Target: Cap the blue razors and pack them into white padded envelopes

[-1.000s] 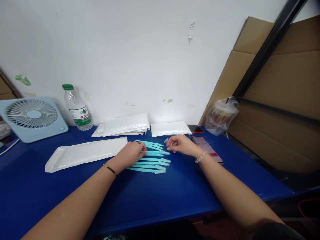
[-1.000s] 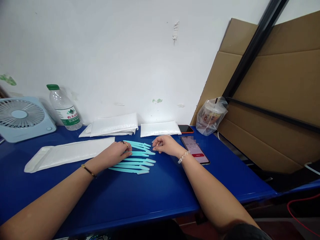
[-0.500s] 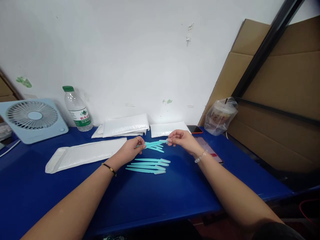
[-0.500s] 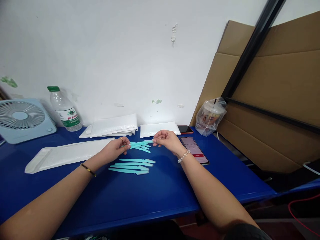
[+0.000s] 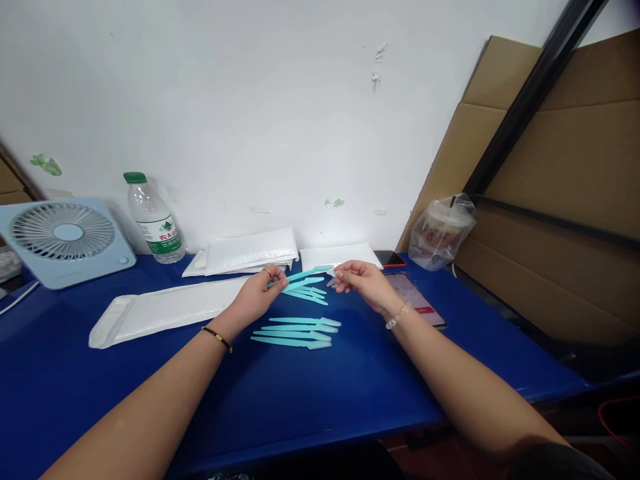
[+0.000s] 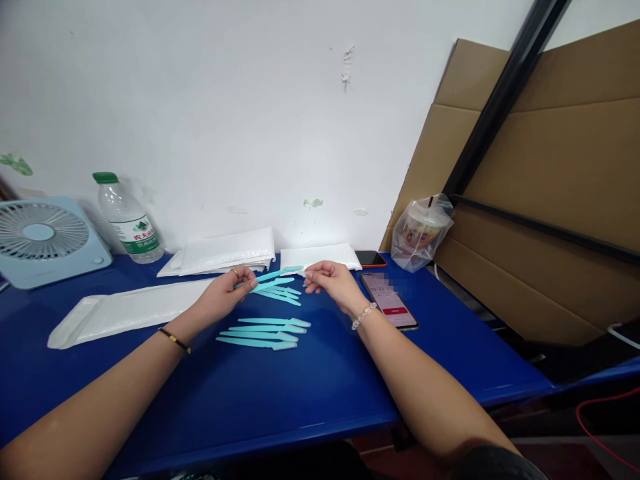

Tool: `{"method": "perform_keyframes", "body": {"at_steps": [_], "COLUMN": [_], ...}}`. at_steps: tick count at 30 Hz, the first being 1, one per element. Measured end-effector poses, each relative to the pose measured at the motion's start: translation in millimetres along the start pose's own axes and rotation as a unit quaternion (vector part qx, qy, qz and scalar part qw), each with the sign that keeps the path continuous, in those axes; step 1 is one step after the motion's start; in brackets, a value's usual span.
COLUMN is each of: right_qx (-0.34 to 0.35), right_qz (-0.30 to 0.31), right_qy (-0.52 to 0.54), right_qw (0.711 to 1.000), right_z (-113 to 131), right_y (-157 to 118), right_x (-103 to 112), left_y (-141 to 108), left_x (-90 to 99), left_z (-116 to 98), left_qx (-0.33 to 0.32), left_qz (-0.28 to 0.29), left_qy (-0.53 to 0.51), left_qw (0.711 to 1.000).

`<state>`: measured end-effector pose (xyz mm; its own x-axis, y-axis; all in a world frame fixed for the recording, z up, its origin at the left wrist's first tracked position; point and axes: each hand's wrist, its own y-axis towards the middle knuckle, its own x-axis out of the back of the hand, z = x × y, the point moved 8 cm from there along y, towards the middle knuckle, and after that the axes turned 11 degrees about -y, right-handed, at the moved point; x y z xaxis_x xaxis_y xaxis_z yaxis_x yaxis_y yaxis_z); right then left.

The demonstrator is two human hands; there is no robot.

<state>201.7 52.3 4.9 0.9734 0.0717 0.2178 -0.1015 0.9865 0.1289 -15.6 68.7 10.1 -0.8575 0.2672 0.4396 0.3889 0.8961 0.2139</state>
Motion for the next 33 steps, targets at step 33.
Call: {"method": "perform_keyframes", "body": {"at_steps": [33], "right_qx": [0.019], "right_qz": [0.097], "right_qy": [0.004], "right_qw": [0.995], "right_z": [2.0], "right_y": [-9.7], "right_x": [-38.6], "left_y": [-4.8], "left_x": [-14.7], "left_z": [-9.1], "left_qx": [-0.006], "left_qz": [0.028], "left_qy": [-0.006], "left_qw": [1.0]}}
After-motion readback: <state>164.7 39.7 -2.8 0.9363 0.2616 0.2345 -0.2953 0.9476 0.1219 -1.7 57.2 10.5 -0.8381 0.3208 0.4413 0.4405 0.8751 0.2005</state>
